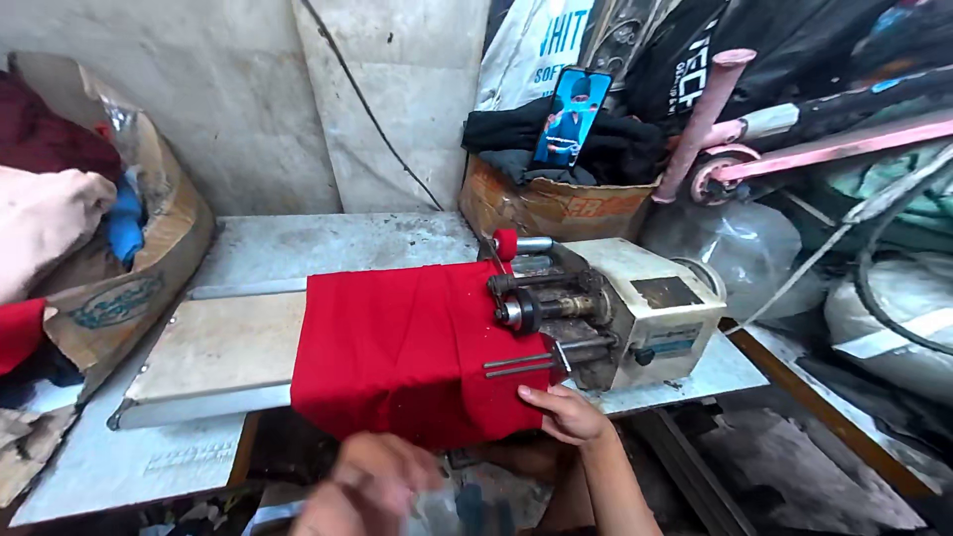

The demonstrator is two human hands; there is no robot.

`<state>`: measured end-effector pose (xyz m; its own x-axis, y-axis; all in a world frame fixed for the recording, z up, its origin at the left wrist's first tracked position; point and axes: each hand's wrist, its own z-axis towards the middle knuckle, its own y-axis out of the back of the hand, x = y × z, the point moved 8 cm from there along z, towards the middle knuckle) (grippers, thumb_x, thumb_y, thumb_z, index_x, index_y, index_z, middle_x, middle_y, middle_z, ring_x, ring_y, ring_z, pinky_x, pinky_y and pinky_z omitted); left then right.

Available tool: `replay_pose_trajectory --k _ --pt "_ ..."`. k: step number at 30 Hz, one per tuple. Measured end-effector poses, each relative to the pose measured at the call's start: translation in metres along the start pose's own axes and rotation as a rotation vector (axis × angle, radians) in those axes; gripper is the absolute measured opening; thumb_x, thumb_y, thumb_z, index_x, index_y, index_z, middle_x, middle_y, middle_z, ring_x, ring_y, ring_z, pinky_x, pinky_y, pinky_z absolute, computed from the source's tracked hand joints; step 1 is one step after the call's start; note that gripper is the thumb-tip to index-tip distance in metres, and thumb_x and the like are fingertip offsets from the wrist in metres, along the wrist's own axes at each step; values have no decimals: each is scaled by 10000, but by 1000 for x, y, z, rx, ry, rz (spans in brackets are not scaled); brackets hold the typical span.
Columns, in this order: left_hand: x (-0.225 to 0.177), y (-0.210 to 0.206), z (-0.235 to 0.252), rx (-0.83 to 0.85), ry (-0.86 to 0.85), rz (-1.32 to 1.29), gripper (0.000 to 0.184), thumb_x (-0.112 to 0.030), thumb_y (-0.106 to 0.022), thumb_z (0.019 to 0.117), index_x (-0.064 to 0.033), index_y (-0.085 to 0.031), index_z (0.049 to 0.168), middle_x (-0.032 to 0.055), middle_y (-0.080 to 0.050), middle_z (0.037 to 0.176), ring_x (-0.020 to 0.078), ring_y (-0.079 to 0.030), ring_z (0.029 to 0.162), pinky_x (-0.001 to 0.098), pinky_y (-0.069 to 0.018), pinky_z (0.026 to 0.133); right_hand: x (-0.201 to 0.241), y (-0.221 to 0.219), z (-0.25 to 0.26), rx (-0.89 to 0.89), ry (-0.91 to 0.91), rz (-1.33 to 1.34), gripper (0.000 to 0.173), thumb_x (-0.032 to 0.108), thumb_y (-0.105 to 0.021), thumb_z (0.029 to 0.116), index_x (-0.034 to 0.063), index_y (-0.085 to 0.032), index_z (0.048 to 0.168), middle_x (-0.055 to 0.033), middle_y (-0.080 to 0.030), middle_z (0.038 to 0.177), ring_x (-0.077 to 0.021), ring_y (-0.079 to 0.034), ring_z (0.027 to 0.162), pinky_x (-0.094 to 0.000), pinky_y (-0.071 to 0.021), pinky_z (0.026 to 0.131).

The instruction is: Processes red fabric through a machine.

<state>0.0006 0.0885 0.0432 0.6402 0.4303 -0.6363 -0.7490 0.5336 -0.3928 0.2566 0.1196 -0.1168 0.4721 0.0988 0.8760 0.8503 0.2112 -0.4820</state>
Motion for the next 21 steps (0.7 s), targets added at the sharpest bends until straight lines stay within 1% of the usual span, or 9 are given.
replay_pose_trajectory --k 3,6,8,9,11,13,16,19,21 --pt "29 118 -41 -375 -60 438 185 -426 -608 1010 -287 -658 1121 -90 -674 1202 95 -650 1112 282 -570 911 1 -3 0 65 -4 -13 211 257 -604 1035 178 -708 1201 4 -769 1125 -118 -724 1053 -352 -583 975" --pt "51 171 -66 -507 155 814 720 -369 -632 986 52 -314 1476 145 -444 1499 115 -471 1366 301 -467 1079 -1 -4 2 94 -5 -25 220 233 -566 1049 175 -677 1230 17 -760 1138 -110 -711 1071 -350 -573 990" --pt "65 167 -62 -375 298 880 899 -395 -668 944 158 -230 1501 214 -456 1478 61 -492 1328 229 -451 1085 -1 -3 2 88 0 -47 220 218 -556 1048 169 -666 1232 33 -758 1138 -98 -706 1077 -343 -567 998" --pt "68 161 -59 -310 286 847 794 -376 -713 923 117 -369 1443 117 -585 1354 21 -577 1220 213 -504 1032 -1 -3 2 94 7 -64 219 219 -551 1051 168 -667 1230 39 -756 1139 -92 -703 1078 -340 -566 999" --pt "66 154 -51 -211 218 624 424 -338 -757 914 -187 -628 1289 -118 -725 1169 -10 -674 1069 220 -570 945 -1 -3 3 118 16 -111 215 236 -546 1064 177 -670 1229 54 -754 1137 -80 -702 1074 -330 -567 994" --pt "63 152 -46 -134 233 467 351 -352 -700 958 -305 -637 1300 -168 -716 1195 -14 -654 1110 233 -542 981 -2 -2 5 132 10 -146 218 242 -544 1066 176 -663 1236 59 -751 1139 -79 -700 1078 -329 -566 997" --pt "64 154 -50 -124 343 679 392 -202 -803 874 -136 -631 1220 -109 -723 1109 4 -675 1058 256 -573 965 -5 -1 5 127 -16 -154 211 241 -538 1066 174 -658 1226 73 -749 1124 -60 -697 1067 -311 -565 990" --pt "70 182 -62 -15 212 448 376 -228 -676 990 -137 -608 1349 -23 -724 1222 96 -679 1129 302 -555 995 -3 0 5 103 -52 -159 233 241 -532 1065 138 -647 1240 60 -746 1117 -60 -694 1063 -309 -563 994" --pt "66 173 -57 -122 276 518 385 -134 -727 939 -125 -593 1300 -59 -740 1161 68 -689 1089 298 -568 982 -3 -2 4 95 -81 -174 241 251 -530 1065 137 -642 1246 64 -743 1123 -56 -691 1071 -306 -558 999"
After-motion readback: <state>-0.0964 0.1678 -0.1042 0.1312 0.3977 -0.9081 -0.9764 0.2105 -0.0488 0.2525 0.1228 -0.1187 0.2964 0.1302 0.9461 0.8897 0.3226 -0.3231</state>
